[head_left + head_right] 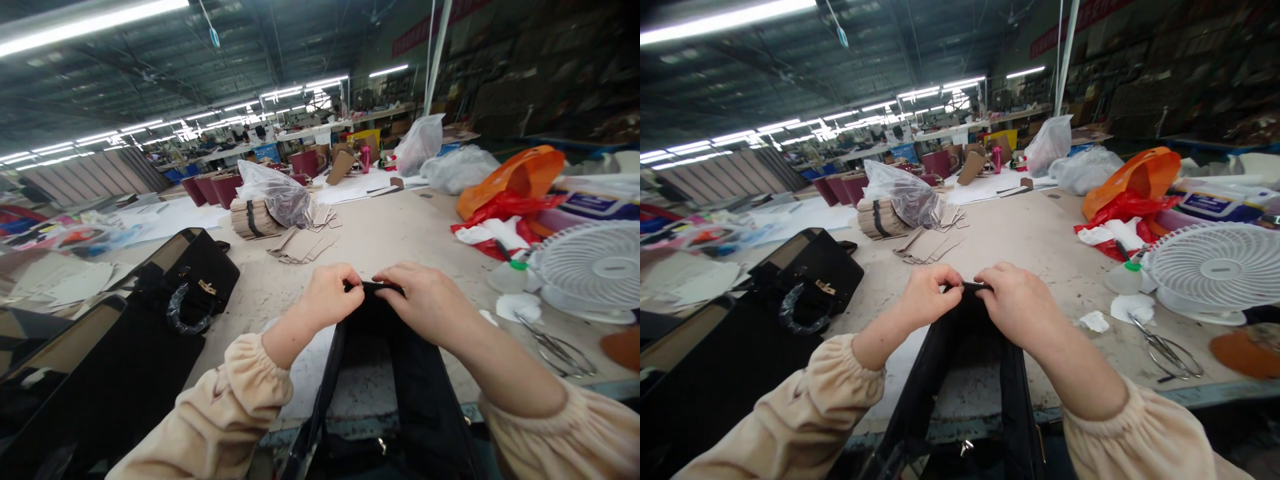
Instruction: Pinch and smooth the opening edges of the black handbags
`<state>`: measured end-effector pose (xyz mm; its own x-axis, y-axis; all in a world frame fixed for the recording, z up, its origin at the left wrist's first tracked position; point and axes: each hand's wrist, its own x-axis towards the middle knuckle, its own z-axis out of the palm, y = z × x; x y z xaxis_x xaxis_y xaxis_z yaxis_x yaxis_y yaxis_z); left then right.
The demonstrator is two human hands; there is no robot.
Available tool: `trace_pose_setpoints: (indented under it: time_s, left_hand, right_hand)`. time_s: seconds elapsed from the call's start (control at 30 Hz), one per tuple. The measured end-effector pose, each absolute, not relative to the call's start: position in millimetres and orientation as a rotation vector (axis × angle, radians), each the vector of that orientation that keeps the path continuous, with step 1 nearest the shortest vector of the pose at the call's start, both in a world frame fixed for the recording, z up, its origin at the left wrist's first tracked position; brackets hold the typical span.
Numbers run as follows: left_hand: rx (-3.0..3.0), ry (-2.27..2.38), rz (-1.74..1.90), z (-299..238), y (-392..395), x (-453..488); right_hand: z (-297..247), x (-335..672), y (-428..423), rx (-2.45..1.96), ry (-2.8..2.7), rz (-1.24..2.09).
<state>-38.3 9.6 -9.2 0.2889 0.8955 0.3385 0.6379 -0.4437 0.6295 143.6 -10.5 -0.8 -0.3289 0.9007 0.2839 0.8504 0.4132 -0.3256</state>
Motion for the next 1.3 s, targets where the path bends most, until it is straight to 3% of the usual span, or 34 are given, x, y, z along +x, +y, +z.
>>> trace_pose_setpoints:
  time_s: [0.83,1.13,1.3]
  left_hand:
    - [2.175,1.198,0.906,-11,16,-43]
    - [2.195,1.295,0.790,-6,22,-34]
    - [2.223,1.284,0.740,-7,25,-35]
  right_hand:
    - [7,134,1,-1.610,-2.395,0.050]
    - [3,161,-2,-1.501,-2.350,0.338]
    - [-2,170,-7,-1.497,-2.256,0.329]
